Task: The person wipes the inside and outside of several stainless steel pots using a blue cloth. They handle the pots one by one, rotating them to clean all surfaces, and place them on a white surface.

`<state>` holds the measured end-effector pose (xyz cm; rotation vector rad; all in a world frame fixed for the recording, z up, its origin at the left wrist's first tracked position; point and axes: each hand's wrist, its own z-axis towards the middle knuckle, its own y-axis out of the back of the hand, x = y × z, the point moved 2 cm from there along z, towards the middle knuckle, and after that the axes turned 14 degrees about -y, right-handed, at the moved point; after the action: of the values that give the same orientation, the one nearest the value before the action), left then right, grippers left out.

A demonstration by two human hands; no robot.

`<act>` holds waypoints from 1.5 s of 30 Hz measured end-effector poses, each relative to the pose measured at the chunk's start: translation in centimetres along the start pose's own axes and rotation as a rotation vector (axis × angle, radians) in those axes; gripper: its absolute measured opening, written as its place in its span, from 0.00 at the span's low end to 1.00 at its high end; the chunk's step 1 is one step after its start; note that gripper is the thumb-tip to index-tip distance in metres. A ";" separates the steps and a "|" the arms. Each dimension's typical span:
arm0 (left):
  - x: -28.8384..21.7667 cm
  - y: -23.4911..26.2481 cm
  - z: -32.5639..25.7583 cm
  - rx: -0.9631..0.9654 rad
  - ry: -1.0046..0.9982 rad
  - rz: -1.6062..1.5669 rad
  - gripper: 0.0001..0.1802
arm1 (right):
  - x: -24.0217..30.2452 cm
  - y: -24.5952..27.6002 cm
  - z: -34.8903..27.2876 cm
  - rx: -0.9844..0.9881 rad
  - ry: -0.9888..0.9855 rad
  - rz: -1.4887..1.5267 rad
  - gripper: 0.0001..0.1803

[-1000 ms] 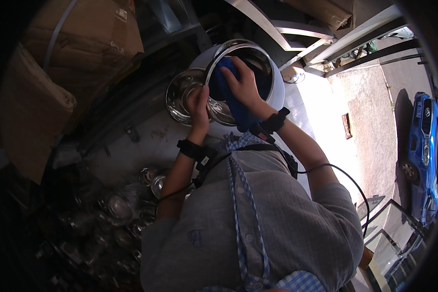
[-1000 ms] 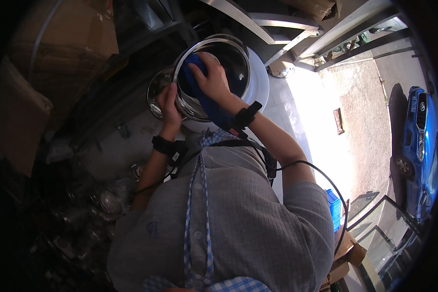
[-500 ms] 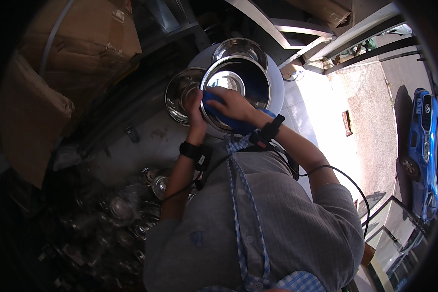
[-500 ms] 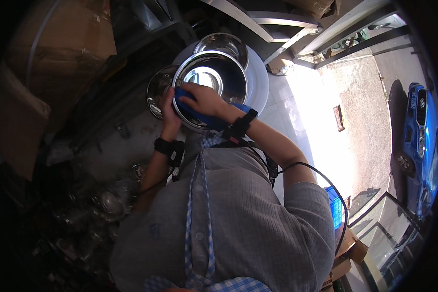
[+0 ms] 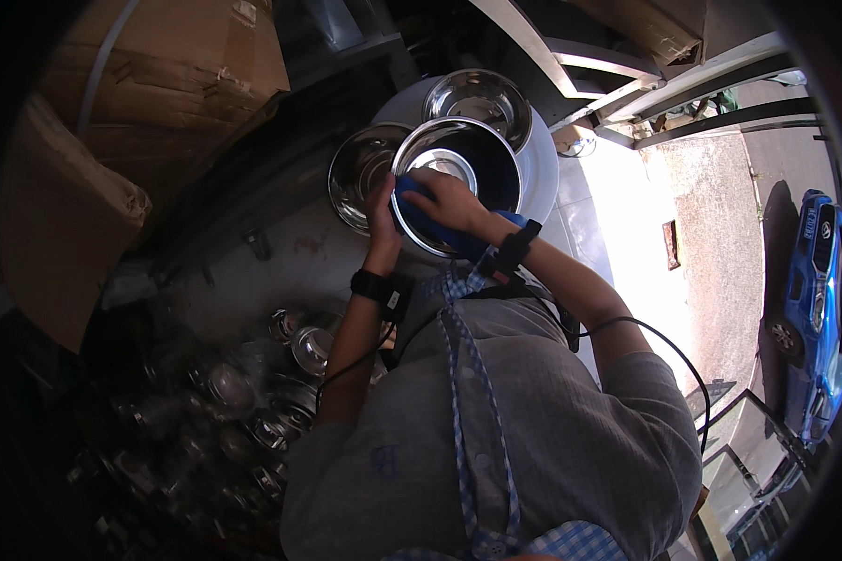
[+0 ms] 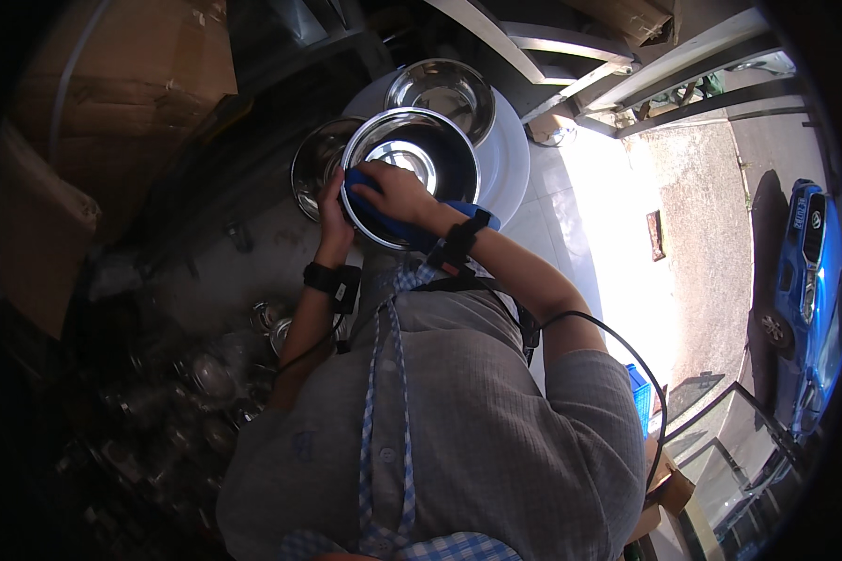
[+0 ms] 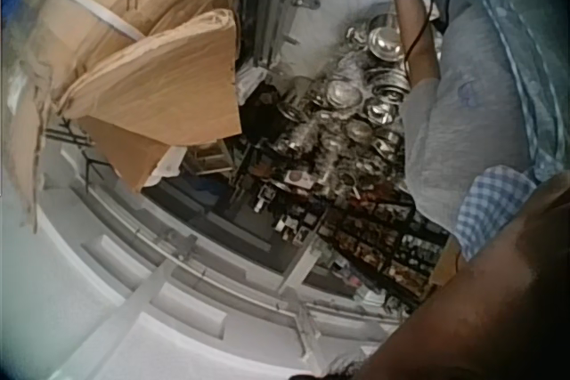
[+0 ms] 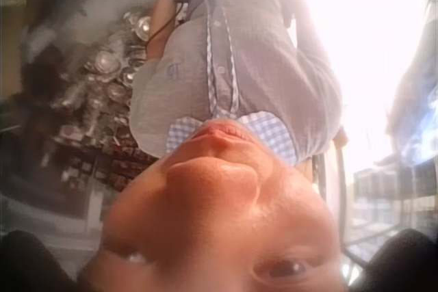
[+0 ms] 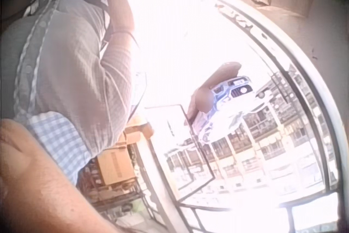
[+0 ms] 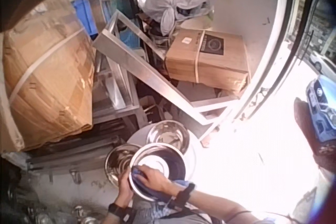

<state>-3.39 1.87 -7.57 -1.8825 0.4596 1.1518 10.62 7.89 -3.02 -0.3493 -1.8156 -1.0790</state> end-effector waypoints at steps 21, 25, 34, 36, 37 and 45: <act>1.1 1.3 -0.6 -0.011 -0.045 0.140 0.20 | -0.3 -0.9 0.3 0.006 -0.052 -0.054 0.24; 1.2 1.6 -0.8 -0.063 -0.014 0.074 0.19 | -0.6 -0.9 0.5 0.012 0.083 -0.101 0.20; -0.1 -0.5 -0.3 0.040 -0.117 0.242 0.18 | -3.9 0.8 4.5 -0.341 -0.406 0.070 0.22; -0.3 -1.6 -0.6 0.067 -0.131 0.243 0.17 | -4.4 0.6 4.6 -0.409 -0.352 0.029 0.22; 0.2 -1.6 -0.5 0.073 -0.170 0.287 0.17 | -4.0 0.4 4.5 -0.412 -0.280 -0.013 0.23; 2.1 0.3 1.1 0.013 -0.042 0.207 0.15 | -5.3 -2.2 1.3 0.152 -0.071 -0.284 0.23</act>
<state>-3.11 2.82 -9.78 -1.8282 0.6488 1.3173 11.11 8.75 -8.83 -0.0390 -2.0397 -1.1226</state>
